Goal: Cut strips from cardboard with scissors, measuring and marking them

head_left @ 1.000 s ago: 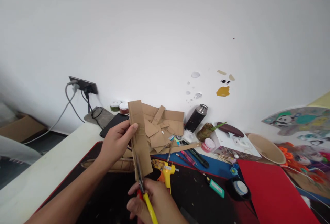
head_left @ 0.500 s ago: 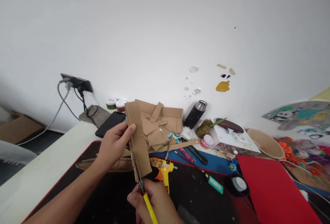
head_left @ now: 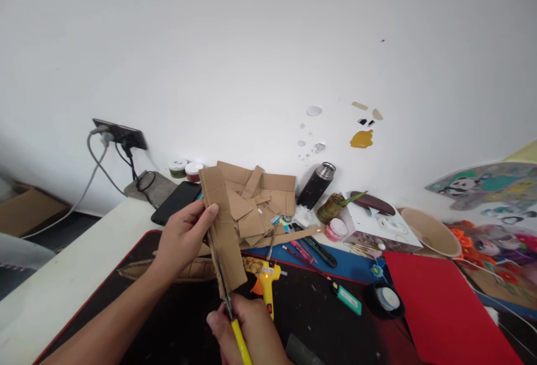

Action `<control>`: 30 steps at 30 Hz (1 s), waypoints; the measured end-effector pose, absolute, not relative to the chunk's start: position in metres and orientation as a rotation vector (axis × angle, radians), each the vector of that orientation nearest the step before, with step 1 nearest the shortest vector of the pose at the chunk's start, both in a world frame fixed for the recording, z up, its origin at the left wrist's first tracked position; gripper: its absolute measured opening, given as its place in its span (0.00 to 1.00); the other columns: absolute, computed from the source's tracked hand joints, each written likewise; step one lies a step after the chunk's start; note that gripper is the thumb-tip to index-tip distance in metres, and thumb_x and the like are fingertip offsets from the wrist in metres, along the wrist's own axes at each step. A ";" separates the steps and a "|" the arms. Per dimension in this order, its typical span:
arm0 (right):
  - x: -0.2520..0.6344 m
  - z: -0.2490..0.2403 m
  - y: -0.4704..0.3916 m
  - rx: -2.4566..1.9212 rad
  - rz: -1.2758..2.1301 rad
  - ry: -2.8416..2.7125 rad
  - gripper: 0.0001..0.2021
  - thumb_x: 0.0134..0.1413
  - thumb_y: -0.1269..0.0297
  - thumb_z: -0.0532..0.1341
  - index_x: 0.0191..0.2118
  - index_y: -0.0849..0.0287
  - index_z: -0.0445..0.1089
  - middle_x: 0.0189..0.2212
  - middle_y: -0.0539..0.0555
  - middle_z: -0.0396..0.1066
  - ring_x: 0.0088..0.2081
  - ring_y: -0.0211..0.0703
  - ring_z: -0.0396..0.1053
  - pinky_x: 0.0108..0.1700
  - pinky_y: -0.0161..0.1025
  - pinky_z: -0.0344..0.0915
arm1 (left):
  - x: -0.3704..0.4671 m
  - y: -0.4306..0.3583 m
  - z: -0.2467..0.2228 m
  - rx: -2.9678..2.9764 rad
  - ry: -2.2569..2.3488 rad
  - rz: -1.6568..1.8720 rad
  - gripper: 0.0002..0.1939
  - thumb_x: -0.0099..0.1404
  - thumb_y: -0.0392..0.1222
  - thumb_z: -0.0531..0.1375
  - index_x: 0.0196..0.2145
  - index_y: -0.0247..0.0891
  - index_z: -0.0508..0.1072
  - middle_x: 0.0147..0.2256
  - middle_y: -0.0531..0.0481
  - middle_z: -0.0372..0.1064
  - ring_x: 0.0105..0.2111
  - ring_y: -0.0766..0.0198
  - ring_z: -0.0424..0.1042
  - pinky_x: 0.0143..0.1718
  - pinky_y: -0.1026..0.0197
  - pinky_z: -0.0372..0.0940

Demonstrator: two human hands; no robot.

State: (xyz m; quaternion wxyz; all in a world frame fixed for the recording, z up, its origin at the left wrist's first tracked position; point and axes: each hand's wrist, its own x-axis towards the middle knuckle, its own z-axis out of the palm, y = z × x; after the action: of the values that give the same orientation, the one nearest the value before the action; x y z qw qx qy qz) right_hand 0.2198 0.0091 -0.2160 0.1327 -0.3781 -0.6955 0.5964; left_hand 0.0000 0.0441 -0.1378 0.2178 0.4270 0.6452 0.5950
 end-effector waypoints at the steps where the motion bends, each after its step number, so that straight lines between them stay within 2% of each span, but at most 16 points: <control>1: 0.220 -0.216 0.010 -1.103 1.734 -2.021 0.29 0.69 0.29 0.59 0.43 0.54 0.75 0.22 0.46 0.63 0.20 0.37 0.64 0.24 0.32 0.58 | 0.000 0.044 -0.138 1.187 1.781 1.643 0.24 0.66 0.64 0.65 0.32 0.39 0.79 0.29 0.49 0.77 0.30 0.57 0.71 0.30 0.60 0.65; 9: 0.219 -0.205 0.016 -1.111 1.671 -2.109 0.27 0.69 0.32 0.61 0.37 0.54 0.75 0.22 0.49 0.64 0.24 0.42 0.67 0.26 0.35 0.58 | 0.000 0.045 -0.136 1.187 1.755 1.612 0.26 0.65 0.67 0.65 0.34 0.39 0.81 0.31 0.47 0.79 0.33 0.54 0.74 0.33 0.59 0.68; 15: 0.212 -0.213 0.014 -1.267 1.497 -2.181 0.18 0.67 0.47 0.65 0.30 0.54 0.70 0.20 0.49 0.63 0.23 0.41 0.64 0.27 0.37 0.54 | 0.001 0.046 -0.138 1.180 1.744 1.621 0.27 0.64 0.69 0.66 0.33 0.40 0.82 0.30 0.48 0.78 0.33 0.55 0.73 0.33 0.59 0.68; 19: 0.208 -0.218 0.012 -1.296 1.405 -2.214 0.16 0.65 0.52 0.66 0.29 0.55 0.70 0.21 0.49 0.62 0.22 0.39 0.60 0.26 0.38 0.51 | 0.002 0.047 -0.138 1.158 1.722 1.642 0.27 0.63 0.70 0.67 0.34 0.40 0.83 0.32 0.46 0.79 0.35 0.53 0.74 0.34 0.58 0.70; 26: 0.206 -0.224 0.011 -1.322 1.356 -2.237 0.13 0.65 0.57 0.66 0.30 0.55 0.72 0.20 0.48 0.60 0.21 0.39 0.59 0.26 0.37 0.50 | 0.002 0.047 -0.138 1.134 1.692 1.653 0.25 0.62 0.67 0.68 0.35 0.40 0.83 0.33 0.46 0.80 0.36 0.52 0.75 0.36 0.57 0.70; 30: 0.206 -0.221 0.009 -1.299 1.432 -2.201 0.14 0.66 0.53 0.68 0.31 0.55 0.73 0.20 0.48 0.62 0.21 0.38 0.61 0.24 0.34 0.52 | 0.002 0.047 -0.139 1.157 1.698 1.635 0.24 0.63 0.66 0.68 0.31 0.40 0.82 0.29 0.49 0.75 0.33 0.55 0.72 0.33 0.58 0.67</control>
State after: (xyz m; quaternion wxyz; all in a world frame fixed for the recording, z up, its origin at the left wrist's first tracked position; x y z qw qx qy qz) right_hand 0.2062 0.0089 -0.2205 0.1060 -0.4409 -0.7471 0.4860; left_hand 0.0021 0.0467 -0.1392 0.2551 0.4262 0.6252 0.6020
